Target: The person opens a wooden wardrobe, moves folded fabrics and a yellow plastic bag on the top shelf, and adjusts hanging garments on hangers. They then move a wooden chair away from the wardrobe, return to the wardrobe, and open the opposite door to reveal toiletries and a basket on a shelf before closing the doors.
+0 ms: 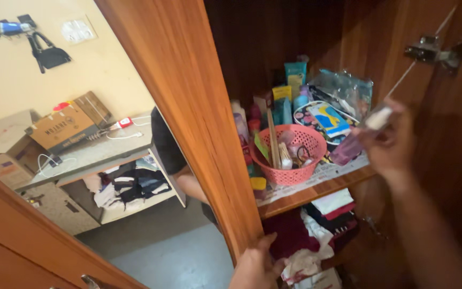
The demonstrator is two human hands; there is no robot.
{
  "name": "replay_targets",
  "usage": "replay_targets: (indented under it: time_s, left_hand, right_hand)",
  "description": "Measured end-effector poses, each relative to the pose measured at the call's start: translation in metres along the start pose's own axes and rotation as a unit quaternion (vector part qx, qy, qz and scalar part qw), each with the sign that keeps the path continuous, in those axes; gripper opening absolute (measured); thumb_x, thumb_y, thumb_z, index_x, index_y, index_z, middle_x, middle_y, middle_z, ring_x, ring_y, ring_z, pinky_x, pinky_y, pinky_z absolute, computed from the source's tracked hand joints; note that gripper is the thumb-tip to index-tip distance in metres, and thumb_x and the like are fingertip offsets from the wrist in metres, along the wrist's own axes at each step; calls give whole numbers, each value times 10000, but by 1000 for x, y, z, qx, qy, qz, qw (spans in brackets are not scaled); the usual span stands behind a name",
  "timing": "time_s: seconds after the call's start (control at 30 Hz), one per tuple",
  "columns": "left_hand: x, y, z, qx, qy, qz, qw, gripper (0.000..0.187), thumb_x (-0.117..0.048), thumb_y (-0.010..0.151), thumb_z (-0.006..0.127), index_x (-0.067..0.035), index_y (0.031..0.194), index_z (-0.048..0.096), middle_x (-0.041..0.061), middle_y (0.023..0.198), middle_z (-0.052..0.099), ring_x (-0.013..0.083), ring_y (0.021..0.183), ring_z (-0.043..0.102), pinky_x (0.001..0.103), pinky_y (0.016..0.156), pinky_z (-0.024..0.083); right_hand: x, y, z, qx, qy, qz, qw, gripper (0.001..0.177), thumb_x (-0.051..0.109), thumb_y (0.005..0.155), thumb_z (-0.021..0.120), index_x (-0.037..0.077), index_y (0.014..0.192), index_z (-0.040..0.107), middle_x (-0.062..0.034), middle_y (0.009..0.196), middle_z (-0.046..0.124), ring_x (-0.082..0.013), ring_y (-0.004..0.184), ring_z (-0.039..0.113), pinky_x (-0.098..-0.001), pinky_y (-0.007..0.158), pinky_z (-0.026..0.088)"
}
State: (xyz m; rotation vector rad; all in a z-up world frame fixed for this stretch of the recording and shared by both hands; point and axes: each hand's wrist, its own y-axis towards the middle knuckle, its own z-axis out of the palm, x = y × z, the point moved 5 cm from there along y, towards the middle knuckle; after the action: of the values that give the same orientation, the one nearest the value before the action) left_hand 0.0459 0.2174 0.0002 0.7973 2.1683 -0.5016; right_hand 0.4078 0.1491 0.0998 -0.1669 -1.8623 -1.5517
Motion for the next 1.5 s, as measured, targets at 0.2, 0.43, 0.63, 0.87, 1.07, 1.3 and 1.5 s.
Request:
replay_targets:
  time_s: [0.2,0.43,0.63,0.87,1.07,1.3,1.5]
  left_hand:
    - [-29,18,-16,-124,-13,154,980,513,-219,846,835,-79,1316,683,169,1090,743,298,857,724,377,807,575]
    - [-30,37,-13,-122,-279,120,945,482,-172,873,770,-32,1310,622,121,1133,772,147,1015,727,289,838,573]
    - [-44,23,-31,-238,-201,128,942,333,-138,879,777,-17,1182,710,88,1007,813,113,867,787,253,705,625]
    - [-111,17,-63,-442,300,430,728,140,-86,877,759,-91,1005,701,28,1056,728,197,1044,708,340,799,528]
    - [-110,42,-56,-489,409,404,657,133,-205,907,689,-167,1028,729,-47,1130,735,122,1135,651,316,891,414]
    - [-98,47,-52,-499,419,408,639,18,-191,957,689,-184,963,704,-61,1112,730,101,1128,650,295,888,414]
    - [-101,43,-56,-495,419,409,642,36,-187,933,679,-180,956,707,-51,1111,734,98,1114,648,290,879,410]
  right_hand:
    - [19,41,-3,9,159,66,985,738,-3,942,788,108,1532,358,-91,1290,608,-188,1148,658,-339,941,582]
    - [-40,42,27,32,486,378,787,668,78,929,719,216,1508,418,-87,1296,636,-274,1215,647,-453,959,577]
    - [-51,33,48,67,476,386,787,699,63,913,715,227,1523,416,-82,1291,630,-267,1191,640,-451,963,560]
    - [4,93,54,-6,282,51,958,907,-170,974,756,183,1618,224,-102,1417,538,-267,1347,580,-375,1120,597]
    - [3,165,69,10,139,-29,990,870,-92,838,808,159,1546,370,-63,1504,456,-223,1328,604,-374,1006,588]
    - [-56,217,140,113,-42,-28,992,852,45,781,950,123,1419,390,-127,1227,662,-265,1101,690,-402,890,611]
    - [-76,210,166,126,-185,78,971,803,143,787,934,148,1387,401,-160,1189,717,-307,1070,709,-450,902,572]
